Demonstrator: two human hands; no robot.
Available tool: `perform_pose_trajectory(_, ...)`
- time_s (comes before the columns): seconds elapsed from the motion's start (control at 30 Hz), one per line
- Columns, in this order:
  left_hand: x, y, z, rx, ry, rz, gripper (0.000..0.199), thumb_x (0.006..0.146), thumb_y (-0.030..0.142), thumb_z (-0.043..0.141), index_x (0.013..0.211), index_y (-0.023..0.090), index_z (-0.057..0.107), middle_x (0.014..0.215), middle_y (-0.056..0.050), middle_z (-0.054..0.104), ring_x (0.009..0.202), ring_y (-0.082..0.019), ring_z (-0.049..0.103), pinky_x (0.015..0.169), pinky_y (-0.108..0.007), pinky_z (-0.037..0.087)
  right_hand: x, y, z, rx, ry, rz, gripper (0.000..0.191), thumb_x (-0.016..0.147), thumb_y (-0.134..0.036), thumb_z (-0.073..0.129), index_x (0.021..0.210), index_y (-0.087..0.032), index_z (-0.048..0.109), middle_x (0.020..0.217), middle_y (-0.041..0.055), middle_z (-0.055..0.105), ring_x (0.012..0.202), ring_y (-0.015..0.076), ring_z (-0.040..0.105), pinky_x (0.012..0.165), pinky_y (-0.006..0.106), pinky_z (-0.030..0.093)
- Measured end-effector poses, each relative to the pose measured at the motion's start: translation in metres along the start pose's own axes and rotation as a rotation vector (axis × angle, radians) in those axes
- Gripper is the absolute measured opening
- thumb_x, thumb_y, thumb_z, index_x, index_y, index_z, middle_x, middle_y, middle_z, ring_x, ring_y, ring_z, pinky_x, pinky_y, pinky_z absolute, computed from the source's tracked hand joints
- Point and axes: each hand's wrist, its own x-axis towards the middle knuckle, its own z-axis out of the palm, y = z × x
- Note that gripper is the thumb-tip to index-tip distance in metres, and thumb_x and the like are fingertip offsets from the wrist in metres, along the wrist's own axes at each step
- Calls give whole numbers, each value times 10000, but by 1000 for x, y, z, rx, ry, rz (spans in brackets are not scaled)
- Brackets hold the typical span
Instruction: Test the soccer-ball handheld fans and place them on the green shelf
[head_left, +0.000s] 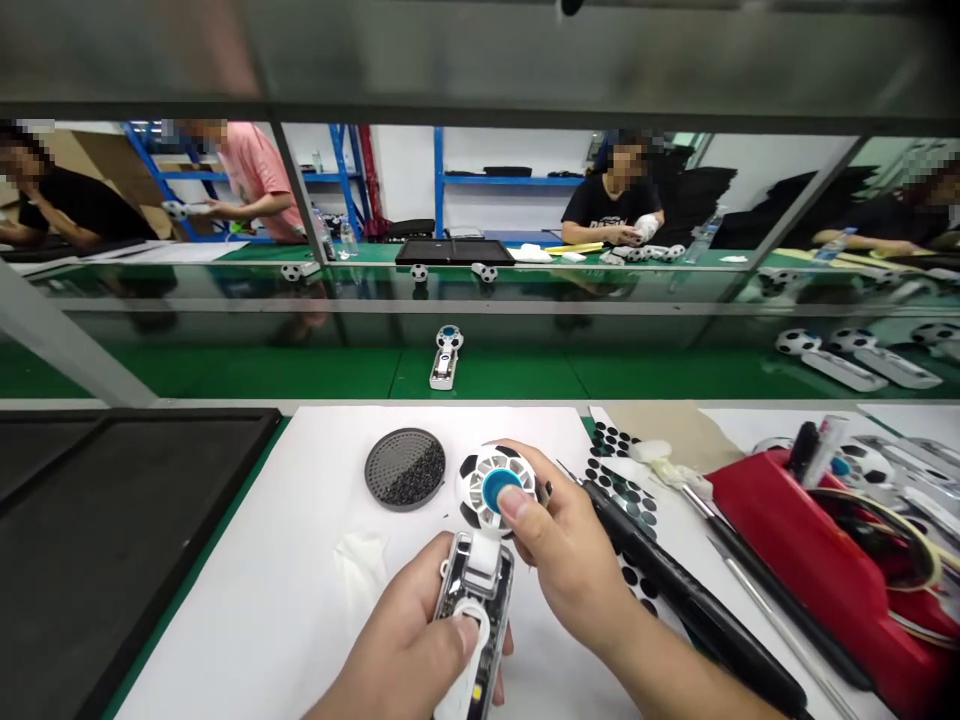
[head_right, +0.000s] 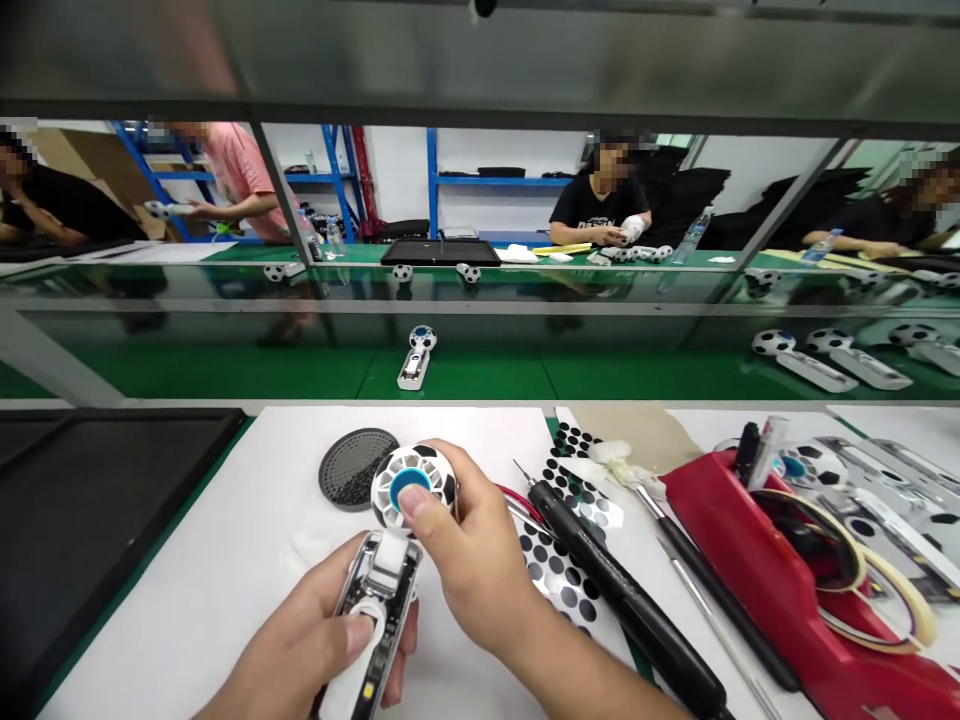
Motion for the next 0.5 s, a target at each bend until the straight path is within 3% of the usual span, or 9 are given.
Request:
perform_pose_trajectory(0.1,13,2,1,40,6,-35,553,766,562,654,1113,159,507,845,-63,634,663,-181,604,615,-287,458,2,7,-9,44,53,20,325,919,-499,590,1116,-243,553,652,-64,460,494,66,305,426,207,231)
perform_pose_trajectory(0.23,29,5,0,99,-36,-35,372,840,473,587,1043,166,533,887,-79,641,703,-191,605,667,-327,486,7,16,-20,66,111,48,357,910,-510,597,1147,-247,554,620,-70,462,450,65,319,399,204,245)
perform_pose_trajectory(0.4,46,8,-12,-44,-225,-42,402,850,423,602,1165,183,533,1015,-93,600,796,-212,601,709,-353,491,19,25,-27,66,154,98,363,929,-532,545,1136,-235,577,632,-62,475,444,67,309,407,207,256)
perform_pose_trajectory(0.5,52,3,-19,-109,-267,-86,409,823,381,643,1169,195,531,1057,-96,586,836,-224,603,739,-375,507,23,30,-26,60,171,147,370,933,-530,526,1151,-234,572,689,-36,541,474,85,405,417,209,299)
